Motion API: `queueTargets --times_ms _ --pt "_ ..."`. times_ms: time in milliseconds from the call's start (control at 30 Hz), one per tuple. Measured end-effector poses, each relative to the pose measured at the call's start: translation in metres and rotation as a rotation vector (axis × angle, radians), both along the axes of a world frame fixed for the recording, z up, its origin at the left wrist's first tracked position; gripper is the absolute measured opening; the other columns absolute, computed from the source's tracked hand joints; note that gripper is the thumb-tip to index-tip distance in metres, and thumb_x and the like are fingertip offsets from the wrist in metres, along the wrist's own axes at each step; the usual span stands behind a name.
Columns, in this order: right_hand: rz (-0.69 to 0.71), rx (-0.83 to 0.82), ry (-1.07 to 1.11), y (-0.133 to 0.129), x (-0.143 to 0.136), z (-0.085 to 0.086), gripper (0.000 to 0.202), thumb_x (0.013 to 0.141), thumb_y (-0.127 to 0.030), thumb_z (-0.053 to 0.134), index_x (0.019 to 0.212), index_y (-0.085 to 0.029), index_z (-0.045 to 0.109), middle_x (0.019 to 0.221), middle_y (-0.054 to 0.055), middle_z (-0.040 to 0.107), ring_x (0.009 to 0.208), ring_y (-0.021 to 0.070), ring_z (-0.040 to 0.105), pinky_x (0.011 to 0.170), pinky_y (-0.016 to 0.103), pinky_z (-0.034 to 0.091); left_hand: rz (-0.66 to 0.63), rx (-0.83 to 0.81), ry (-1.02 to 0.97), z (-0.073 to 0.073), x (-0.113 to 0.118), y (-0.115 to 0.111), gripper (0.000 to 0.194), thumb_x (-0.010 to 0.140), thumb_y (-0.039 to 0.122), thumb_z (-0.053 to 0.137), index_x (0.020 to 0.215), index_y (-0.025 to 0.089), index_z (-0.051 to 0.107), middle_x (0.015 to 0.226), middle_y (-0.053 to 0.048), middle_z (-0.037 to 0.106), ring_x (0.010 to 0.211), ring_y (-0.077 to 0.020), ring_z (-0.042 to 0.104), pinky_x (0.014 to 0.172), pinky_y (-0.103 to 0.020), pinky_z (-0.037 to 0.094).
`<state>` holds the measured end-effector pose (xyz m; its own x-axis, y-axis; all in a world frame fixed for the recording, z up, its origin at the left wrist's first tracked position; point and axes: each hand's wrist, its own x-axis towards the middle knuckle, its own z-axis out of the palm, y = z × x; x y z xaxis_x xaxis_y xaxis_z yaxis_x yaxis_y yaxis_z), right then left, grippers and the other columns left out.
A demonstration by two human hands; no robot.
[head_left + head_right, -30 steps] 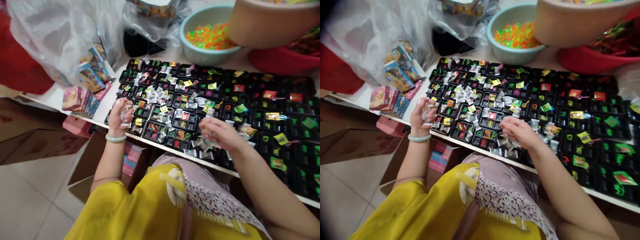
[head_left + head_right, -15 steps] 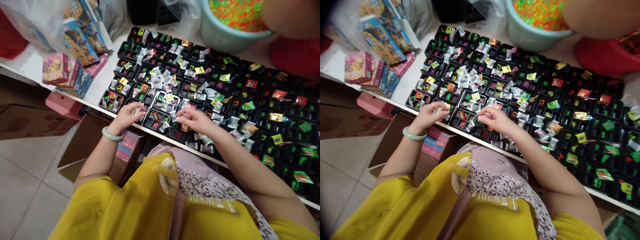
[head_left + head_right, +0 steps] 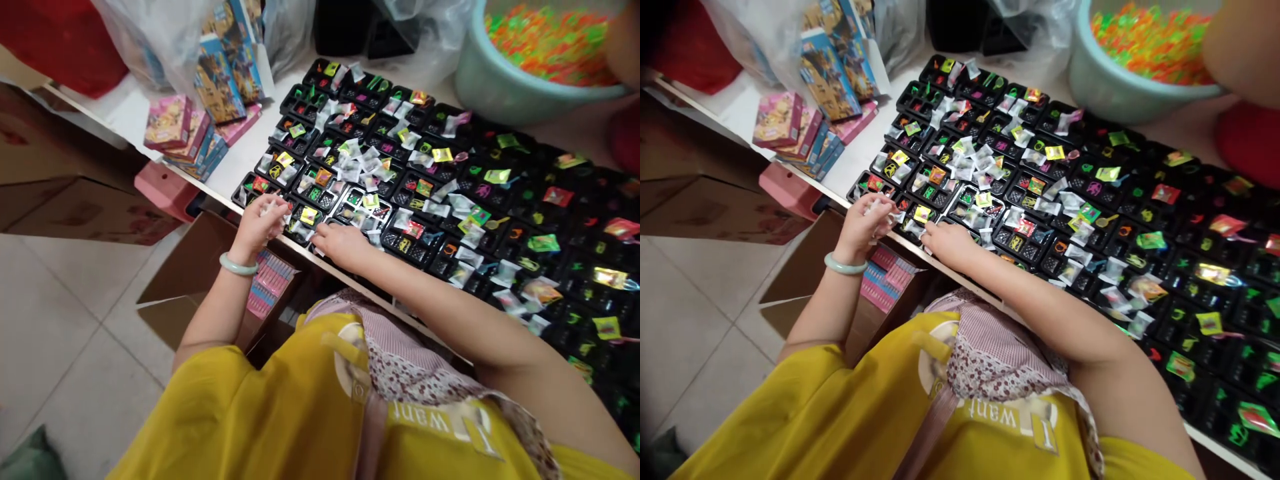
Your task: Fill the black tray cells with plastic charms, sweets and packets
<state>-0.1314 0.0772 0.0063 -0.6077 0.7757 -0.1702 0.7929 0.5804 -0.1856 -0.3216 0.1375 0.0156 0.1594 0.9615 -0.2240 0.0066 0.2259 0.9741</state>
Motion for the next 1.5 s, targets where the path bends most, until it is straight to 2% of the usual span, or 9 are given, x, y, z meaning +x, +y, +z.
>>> queueTargets --times_ms 233,367,533,667,900,1000,1167,1333,1500 --pt "-0.019 -0.07 0.054 0.0 0.004 0.003 0.037 0.096 -0.035 0.044 0.128 -0.019 0.055 0.121 0.013 0.06 0.095 0.0235 0.059 0.065 0.029 0.037 0.129 -0.019 -0.118 -0.004 -0.026 0.001 0.027 0.061 0.034 0.078 0.074 0.019 0.06 0.062 0.001 0.063 0.037 -0.0051 0.045 0.03 -0.015 0.022" --pt "-0.195 -0.159 0.349 0.007 0.019 0.006 0.033 0.096 -0.037 0.046 0.119 -0.021 0.062 0.12 0.01 0.061 0.096 0.0219 0.059 0.068 0.029 0.039 0.1 -0.022 -0.115 -0.005 -0.025 0.0 0.025 0.063 0.033 0.078 0.074 0.019 0.062 0.064 0.0 0.064 0.039 -0.0053 0.046 0.031 -0.015 0.024" --pt "-0.627 -0.209 0.83 -0.012 0.082 0.019 0.03 0.096 -0.039 0.043 0.105 -0.02 0.064 0.089 0.003 0.064 0.075 0.0133 0.057 0.067 0.026 0.042 -0.029 -0.001 0.023 -0.005 -0.009 -0.008 0.02 0.065 0.032 0.079 0.075 0.019 0.067 0.065 0.001 0.065 0.042 -0.0058 0.047 0.033 -0.015 0.031" --pt "-0.819 -0.211 0.775 -0.059 0.14 0.036 0.028 0.092 -0.04 0.05 0.099 -0.019 0.066 0.085 0.002 0.063 0.069 0.0113 0.055 0.066 0.026 0.041 -0.26 0.124 0.206 -0.008 0.012 -0.016 0.014 0.07 0.033 0.077 0.081 0.025 0.072 0.074 0.002 0.067 0.058 -0.0093 0.055 0.048 -0.019 0.045" --pt "-0.599 -0.256 0.1 -0.137 0.151 0.034 0.019 0.09 -0.031 0.054 0.099 -0.023 0.069 0.09 0.005 0.065 0.075 0.0156 0.057 0.059 0.027 0.03 -0.814 0.396 0.302 -0.002 0.072 -0.037 0.037 0.072 0.035 0.073 0.109 0.026 0.07 0.101 -0.004 0.069 0.092 -0.0203 0.062 0.091 -0.034 0.049" --pt "-0.479 -0.234 -0.045 -0.147 0.128 0.029 0.024 0.093 -0.025 0.047 0.109 -0.023 0.065 0.094 0.007 0.064 0.071 0.0156 0.055 0.055 0.028 0.022 -0.854 0.419 0.378 0.001 0.095 -0.04 0.05 0.072 0.032 0.073 0.121 0.025 0.064 0.112 -0.005 0.067 0.102 -0.0219 0.061 0.096 -0.034 0.045" --pt "-0.396 -0.28 -0.104 -0.142 0.105 0.024 0.026 0.091 -0.014 0.042 0.103 -0.018 0.065 0.097 0.009 0.062 0.069 0.0142 0.053 0.054 0.029 0.019 -0.989 0.641 0.69 0.006 0.124 -0.027 0.038 0.074 0.025 0.067 0.113 0.026 0.068 0.097 -0.007 0.065 0.097 -0.0252 0.061 0.087 -0.036 0.046" --pt "-0.439 -0.309 -0.033 -0.142 0.108 0.015 0.02 0.091 -0.018 0.045 0.095 -0.017 0.064 0.096 0.008 0.062 0.068 0.0139 0.053 0.054 0.028 0.019 -1.051 0.781 0.843 0.005 0.146 -0.012 0.02 0.073 0.023 0.067 0.092 0.022 0.071 0.074 -0.006 0.056 0.084 -0.0268 0.06 0.078 -0.037 0.044" --pt "-0.573 -0.279 0.126 -0.141 0.118 0.012 0.018 0.092 -0.023 0.047 0.094 -0.018 0.064 0.096 0.007 0.064 0.074 0.0146 0.055 0.056 0.027 0.025 -1.007 0.715 0.964 0.002 0.152 -0.007 0.004 0.071 0.019 0.067 0.074 0.016 0.066 0.067 -0.005 0.05 0.089 -0.0294 0.06 0.082 -0.038 0.041"
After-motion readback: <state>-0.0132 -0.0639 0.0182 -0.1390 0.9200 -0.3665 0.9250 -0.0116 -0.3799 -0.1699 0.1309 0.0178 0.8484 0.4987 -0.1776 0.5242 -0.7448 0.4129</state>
